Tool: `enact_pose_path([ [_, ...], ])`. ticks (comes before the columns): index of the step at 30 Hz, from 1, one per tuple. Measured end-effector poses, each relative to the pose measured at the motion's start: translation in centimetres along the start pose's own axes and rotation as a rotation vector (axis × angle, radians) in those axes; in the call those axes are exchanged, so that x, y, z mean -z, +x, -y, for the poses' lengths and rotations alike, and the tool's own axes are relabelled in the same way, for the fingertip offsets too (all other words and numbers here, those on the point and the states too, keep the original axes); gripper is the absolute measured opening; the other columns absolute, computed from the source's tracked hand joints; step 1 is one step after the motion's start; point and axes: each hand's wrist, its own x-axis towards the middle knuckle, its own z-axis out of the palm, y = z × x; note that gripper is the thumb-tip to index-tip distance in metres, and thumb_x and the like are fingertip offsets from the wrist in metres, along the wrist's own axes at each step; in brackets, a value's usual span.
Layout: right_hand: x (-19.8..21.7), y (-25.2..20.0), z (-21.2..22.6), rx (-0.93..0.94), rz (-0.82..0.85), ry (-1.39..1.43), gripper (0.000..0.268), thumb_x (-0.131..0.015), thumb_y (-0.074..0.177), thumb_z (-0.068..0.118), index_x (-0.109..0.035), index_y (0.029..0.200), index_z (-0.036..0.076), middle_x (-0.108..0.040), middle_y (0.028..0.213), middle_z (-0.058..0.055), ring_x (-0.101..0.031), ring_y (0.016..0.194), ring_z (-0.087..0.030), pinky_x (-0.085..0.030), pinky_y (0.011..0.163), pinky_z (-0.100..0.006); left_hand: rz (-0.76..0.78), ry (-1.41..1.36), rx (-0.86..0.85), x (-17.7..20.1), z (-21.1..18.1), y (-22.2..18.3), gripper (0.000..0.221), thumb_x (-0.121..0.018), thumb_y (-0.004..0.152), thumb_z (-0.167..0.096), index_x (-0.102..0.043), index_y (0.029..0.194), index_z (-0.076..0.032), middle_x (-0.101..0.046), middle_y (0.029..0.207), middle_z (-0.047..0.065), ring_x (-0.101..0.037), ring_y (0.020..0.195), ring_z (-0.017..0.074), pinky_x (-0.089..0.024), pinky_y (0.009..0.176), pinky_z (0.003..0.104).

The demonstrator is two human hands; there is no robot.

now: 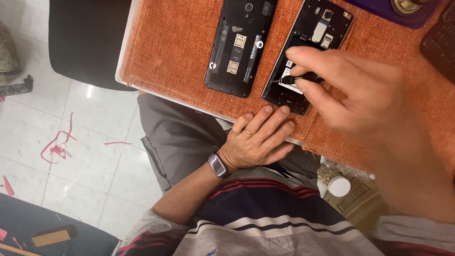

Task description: Disassembling mobile phones by removing internal screws and detaching components using a precision screwdriver.

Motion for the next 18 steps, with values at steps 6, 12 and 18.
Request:
enact_pose_path([
  [6, 0.3, 1.8, -0.5, 0.209, 0.028, -0.494, 0.015, -0.087, 0.119, 0.024, -0.082, 0.127, 0.013, -0.079, 0.1, 0.005, -0.071, 0.082, -0.009, -0.045, 0.066, -0.028, 0.009, -0.024, -0.012, 0.3, -0.1, 0.1, 0.039, -0.051, 0.107, -0.05, -0.074, 0.12, -0.021, -0.065, 0.137, 0.004, -0.062, 0.122, 0.0208, -0.045, 0.091, 0.032],
  [12, 1.1, 3.9, 0.5, 0.168, 0.189, -0.126, 0.038, -0.065, 0.104, -0.013, -0.068, 0.141, -0.003, -0.075, 0.111, -0.007, -0.071, 0.098, -0.022, -0.056, 0.083, -0.034, 0.035, -0.007, 0.001, 0.7, -0.2, 0.2, 0.041, -0.049, 0.108, -0.05, -0.073, 0.122, -0.02, -0.065, 0.137, 0.004, -0.063, 0.122, 0.0216, -0.046, 0.091, 0.033],
  [18, 0.9, 3.5, -0.1, 0.24, 0.056, -0.33, 0.014, -0.086, 0.12, 0.011, -0.078, 0.127, 0.002, -0.069, 0.085, -0.001, -0.06, 0.069, -0.017, -0.045, 0.063, -0.033, 0.017, -0.016, 0.005, 0.6, -0.6, 0.4, 0.041, -0.05, 0.107, -0.049, -0.073, 0.119, -0.018, -0.065, 0.136, 0.009, -0.064, 0.119, 0.0241, -0.046, 0.091, 0.035],
])
